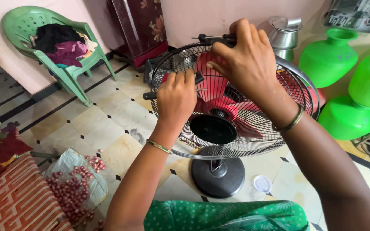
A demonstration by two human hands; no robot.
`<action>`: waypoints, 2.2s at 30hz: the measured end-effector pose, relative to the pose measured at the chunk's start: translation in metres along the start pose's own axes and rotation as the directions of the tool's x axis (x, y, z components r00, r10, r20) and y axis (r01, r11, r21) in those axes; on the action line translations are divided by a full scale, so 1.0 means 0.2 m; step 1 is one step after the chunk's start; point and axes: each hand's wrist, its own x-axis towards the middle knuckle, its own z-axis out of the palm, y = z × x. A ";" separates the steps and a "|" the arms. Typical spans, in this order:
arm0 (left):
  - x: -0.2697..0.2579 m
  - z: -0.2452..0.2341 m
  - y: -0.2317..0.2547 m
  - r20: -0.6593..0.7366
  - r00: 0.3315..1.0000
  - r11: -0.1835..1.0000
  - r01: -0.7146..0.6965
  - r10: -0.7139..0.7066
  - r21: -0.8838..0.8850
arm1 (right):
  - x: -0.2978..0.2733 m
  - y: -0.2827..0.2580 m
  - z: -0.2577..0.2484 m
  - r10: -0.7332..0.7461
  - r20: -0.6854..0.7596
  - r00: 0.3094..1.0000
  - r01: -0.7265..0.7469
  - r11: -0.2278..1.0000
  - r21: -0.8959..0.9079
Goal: The person uses a small metal tool to loosen and remove the fastening nut on the front grill of a standing fan. They then detach the front grill from the fan body.
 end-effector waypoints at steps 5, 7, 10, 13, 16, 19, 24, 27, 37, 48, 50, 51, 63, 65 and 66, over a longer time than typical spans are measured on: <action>0.07 0.04 0.00 0.042 0.999 1.000 -0.001 0.000 0.010 | 0.02 0.00 -0.01 -0.005 0.016 1.000 0.003 0.998 0.069; 0.07 0.04 0.00 0.033 0.999 1.000 -0.010 0.011 -0.013 | 0.02 0.01 -0.03 -0.006 0.027 1.000 0.003 0.996 0.086; 0.07 0.04 0.00 0.067 0.998 1.000 0.006 -0.004 -0.027 | 0.03 0.02 -0.05 -0.022 0.045 0.999 0.017 0.993 0.113; 0.08 0.04 0.01 0.046 0.999 1.000 0.003 -0.002 -0.017 | 0.03 0.03 -0.07 -0.033 0.058 0.998 0.026 0.992 0.125; 0.09 0.05 0.01 0.055 0.998 1.000 -0.023 0.023 -0.003 | 0.04 0.03 -0.08 -0.030 0.070 0.997 0.022 0.993 0.112; 0.10 0.04 0.01 0.063 0.998 1.000 -0.029 0.029 0.006 | 0.04 0.01 -0.09 -0.037 0.075 0.997 0.025 0.989 0.144; 0.14 0.03 -0.01 0.074 0.993 0.995 -0.095 0.094 0.004 | 0.05 0.00 -0.11 -0.049 0.109 0.993 0.029 0.983 0.180; 0.16 0.02 -0.02 0.116 0.985 0.992 -0.129 0.129 -0.005 | 0.05 0.00 -0.11 -0.051 0.101 0.994 0.032 0.983 0.181; 0.21 -0.05 -0.07 0.251 0.957 0.981 -0.102 0.143 -0.167 | 0.06 -0.02 -0.09 -0.060 0.069 0.996 0.047 0.983 0.178; 0.19 -0.16 -0.13 0.098 0.992 0.793 -0.003 0.079 -0.610 | 0.06 -0.01 -0.09 -0.032 0.052 0.998 0.021 0.980 0.196; 0.18 -0.12 -0.13 0.018 0.993 0.810 -0.084 0.115 -0.580 | 0.06 0.00 -0.08 -0.031 0.049 0.998 0.022 0.984 0.178; 0.18 -0.08 -0.12 0.021 0.992 0.842 -0.094 0.124 -0.531 | 0.06 0.00 -0.08 -0.030 0.048 0.998 0.022 0.985 0.170; 0.15 -0.08 -0.15 0.010 1.000 0.671 0.013 -0.009 -0.742 | 0.06 -0.01 -0.09 -0.048 0.045 0.998 0.042 0.991 0.128; 0.15 -0.09 -0.15 0.005 1.000 0.687 0.003 0.002 -0.726 | 0.07 0.00 -0.11 -0.069 0.016 0.997 0.067 0.991 0.113; 0.15 -0.09 -0.15 0.004 1.000 0.706 0.003 0.000 -0.708 | 0.06 -0.01 -0.11 -0.080 0.006 0.997 0.079 0.991 0.109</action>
